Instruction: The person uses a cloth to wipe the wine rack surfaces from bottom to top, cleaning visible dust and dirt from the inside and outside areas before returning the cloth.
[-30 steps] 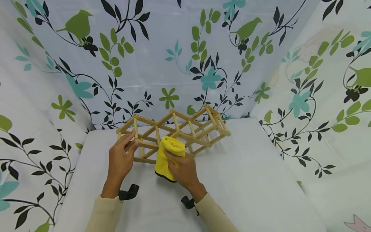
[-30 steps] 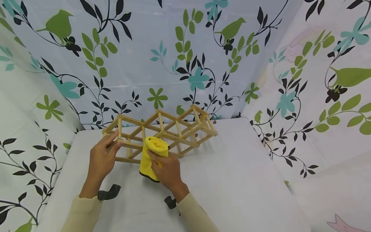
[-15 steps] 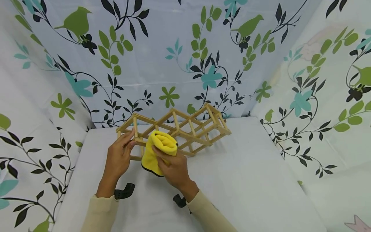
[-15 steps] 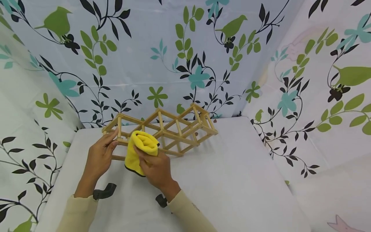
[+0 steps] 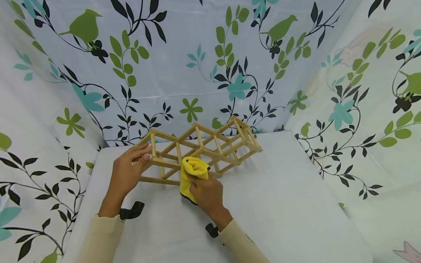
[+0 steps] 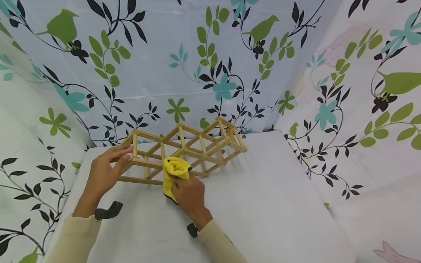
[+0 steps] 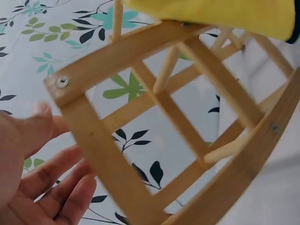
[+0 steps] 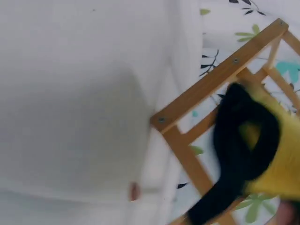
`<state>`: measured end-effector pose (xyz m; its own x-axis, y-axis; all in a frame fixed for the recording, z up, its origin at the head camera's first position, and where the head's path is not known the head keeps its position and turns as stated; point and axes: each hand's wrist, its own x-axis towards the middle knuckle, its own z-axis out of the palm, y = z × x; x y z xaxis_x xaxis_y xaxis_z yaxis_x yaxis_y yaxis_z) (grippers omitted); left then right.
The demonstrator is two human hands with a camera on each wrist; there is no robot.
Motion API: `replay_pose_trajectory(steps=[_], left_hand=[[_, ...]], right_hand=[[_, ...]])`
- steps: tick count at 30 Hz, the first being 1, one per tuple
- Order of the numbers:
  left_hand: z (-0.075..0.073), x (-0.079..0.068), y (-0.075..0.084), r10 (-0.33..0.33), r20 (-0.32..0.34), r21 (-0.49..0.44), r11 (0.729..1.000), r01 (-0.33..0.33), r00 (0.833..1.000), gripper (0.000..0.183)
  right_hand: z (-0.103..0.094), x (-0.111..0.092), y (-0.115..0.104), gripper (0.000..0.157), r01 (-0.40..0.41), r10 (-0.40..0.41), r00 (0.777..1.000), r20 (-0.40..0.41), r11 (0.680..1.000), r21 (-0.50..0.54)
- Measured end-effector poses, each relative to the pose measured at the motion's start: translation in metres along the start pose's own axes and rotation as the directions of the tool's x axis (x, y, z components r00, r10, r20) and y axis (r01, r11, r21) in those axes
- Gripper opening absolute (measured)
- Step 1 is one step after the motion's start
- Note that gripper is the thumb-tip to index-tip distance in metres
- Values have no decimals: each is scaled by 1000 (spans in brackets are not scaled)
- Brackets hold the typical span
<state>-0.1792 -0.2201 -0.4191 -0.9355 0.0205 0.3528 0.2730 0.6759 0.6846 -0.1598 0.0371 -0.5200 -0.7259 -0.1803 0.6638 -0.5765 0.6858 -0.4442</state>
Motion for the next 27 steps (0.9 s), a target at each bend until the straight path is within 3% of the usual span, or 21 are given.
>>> replay_pose_trajectory(steps=[4,6,8,10,12,14,16,18,20,21,23,24,25,27], left_hand=[[-21,29,-2,-3,42,93,996,-1,999,33],[-27,44,-3,1,101,128,992,-14,995,36],[-30,57,-4,0,182,151,988,-28,983,41],[-31,68,-4,3,267,174,983,-51,964,44],[-30,76,-4,10,335,191,978,-79,942,45],[-31,81,-4,10,378,197,976,-91,926,45],[-32,84,-4,7,391,201,975,-93,920,44],[-34,86,-4,4,398,208,974,-95,917,43],[-34,86,-3,9,403,213,972,-103,915,42],[-34,87,-2,11,404,218,970,-108,914,41],[-33,87,-2,19,408,222,968,-119,913,40],[-33,87,-2,22,409,223,967,-123,912,40],[-32,87,-3,24,410,225,966,-127,912,39],[-33,88,-1,30,411,233,963,-137,911,39]], right_hand=[[6,23,-20,36,204,-201,979,-36,970,130],[11,32,-28,34,238,-239,971,-12,961,141],[16,31,-28,31,174,-180,983,25,972,158],[21,19,-22,27,29,-39,998,55,984,177],[22,4,-14,25,-122,111,992,67,972,199],[23,-8,-11,29,-182,175,983,51,955,233],[23,-11,-15,33,-135,134,991,24,948,287],[24,-5,-26,35,14,-8,1000,-21,946,325],[28,7,-41,35,150,-141,989,-52,929,338],[32,14,-49,34,182,-174,983,-52,925,333],[42,23,-62,28,191,-195,981,-17,933,306],[47,25,-67,26,159,-176,984,32,943,292],[52,26,-71,25,107,-143,984,106,952,287],[60,25,-78,25,15,-84,963,255,965,263]])
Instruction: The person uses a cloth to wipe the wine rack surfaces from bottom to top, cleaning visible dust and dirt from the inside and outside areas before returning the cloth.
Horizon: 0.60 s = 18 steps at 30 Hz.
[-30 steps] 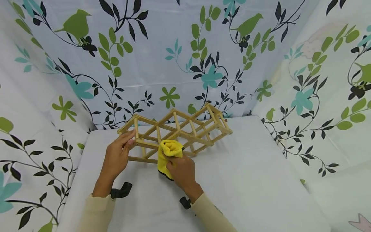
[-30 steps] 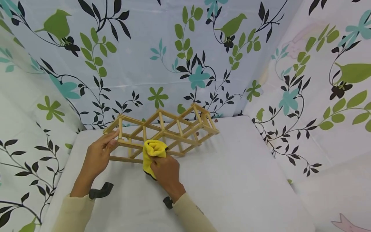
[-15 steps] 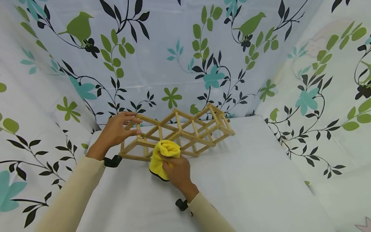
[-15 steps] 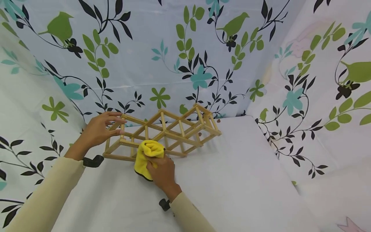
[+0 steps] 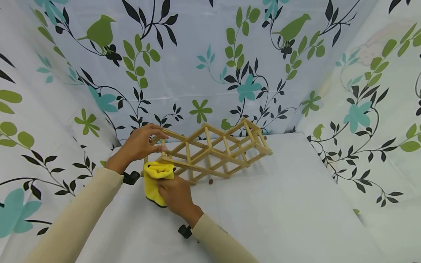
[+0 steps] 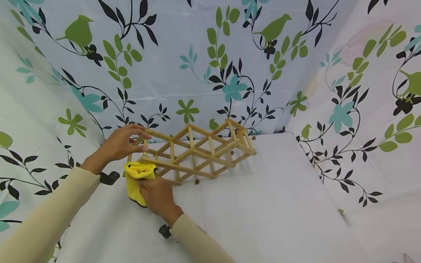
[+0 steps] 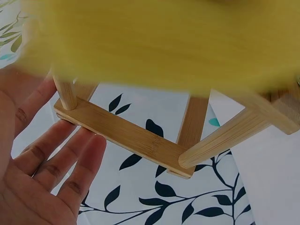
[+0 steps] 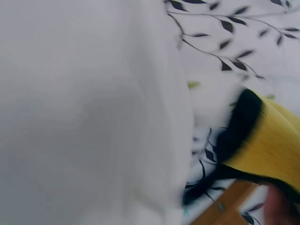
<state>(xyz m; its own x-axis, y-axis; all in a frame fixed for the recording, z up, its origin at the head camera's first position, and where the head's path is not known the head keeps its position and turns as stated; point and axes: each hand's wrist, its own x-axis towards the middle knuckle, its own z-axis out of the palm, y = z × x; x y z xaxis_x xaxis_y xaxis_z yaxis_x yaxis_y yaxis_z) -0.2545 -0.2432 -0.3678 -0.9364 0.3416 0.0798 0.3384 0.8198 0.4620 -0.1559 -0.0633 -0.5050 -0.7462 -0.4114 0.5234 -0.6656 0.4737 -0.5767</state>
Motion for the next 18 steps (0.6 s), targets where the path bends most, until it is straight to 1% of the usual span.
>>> replay_pose_trajectory(steps=[1,2,3,4,5,6,7,8,9,10,12,14,15,17,18], left_hand=[[1,0,0,5,0,0,1000,-5,1000,39],[2,0,1,6,1,2,1000,-6,1000,39],[2,0,1,9,2,4,1000,-9,1000,39],[2,0,1,10,3,7,1000,-10,1000,39],[2,0,1,9,4,12,1000,-9,1000,39],[2,0,1,7,4,14,1000,-7,1000,39],[1,0,1,5,3,14,1000,-5,1000,39],[0,0,1,-1,4,13,1000,1,1000,39],[-1,0,1,-5,8,14,1000,5,1000,39],[-1,0,1,-9,11,15,1000,9,1000,39],[-1,-1,1,-14,19,12,1000,14,1000,39],[-1,-1,1,-13,26,19,1000,12,1000,39],[-1,-2,0,-12,25,22,1000,11,1000,39],[-1,-2,0,-10,14,22,1000,10,1000,39],[-1,-2,0,-8,9,24,1000,8,1000,39]], right_hand=[[3,-3,0,27,-22,23,999,46,1000,-10],[6,-6,0,31,-13,15,998,67,999,-34],[8,-9,0,33,3,-1,998,58,999,-36],[9,-10,0,35,24,-23,999,25,999,-39],[10,-11,0,36,54,-56,998,-36,998,-41],[10,-10,0,34,72,-76,992,-99,996,-43],[11,-9,0,31,81,-88,986,-145,995,-55],[11,-6,1,26,78,-87,983,-165,995,-59],[12,-4,1,23,62,-70,985,-155,996,-57],[11,-1,1,22,45,-52,992,-118,997,-66],[10,1,1,22,37,-39,999,-17,993,-113],[8,3,1,28,98,-89,994,61,983,-157],[6,4,1,32,140,-126,988,87,974,-178],[5,7,2,32,203,-181,976,120,957,-209],[5,8,4,29,216,-190,973,134,952,-216]])
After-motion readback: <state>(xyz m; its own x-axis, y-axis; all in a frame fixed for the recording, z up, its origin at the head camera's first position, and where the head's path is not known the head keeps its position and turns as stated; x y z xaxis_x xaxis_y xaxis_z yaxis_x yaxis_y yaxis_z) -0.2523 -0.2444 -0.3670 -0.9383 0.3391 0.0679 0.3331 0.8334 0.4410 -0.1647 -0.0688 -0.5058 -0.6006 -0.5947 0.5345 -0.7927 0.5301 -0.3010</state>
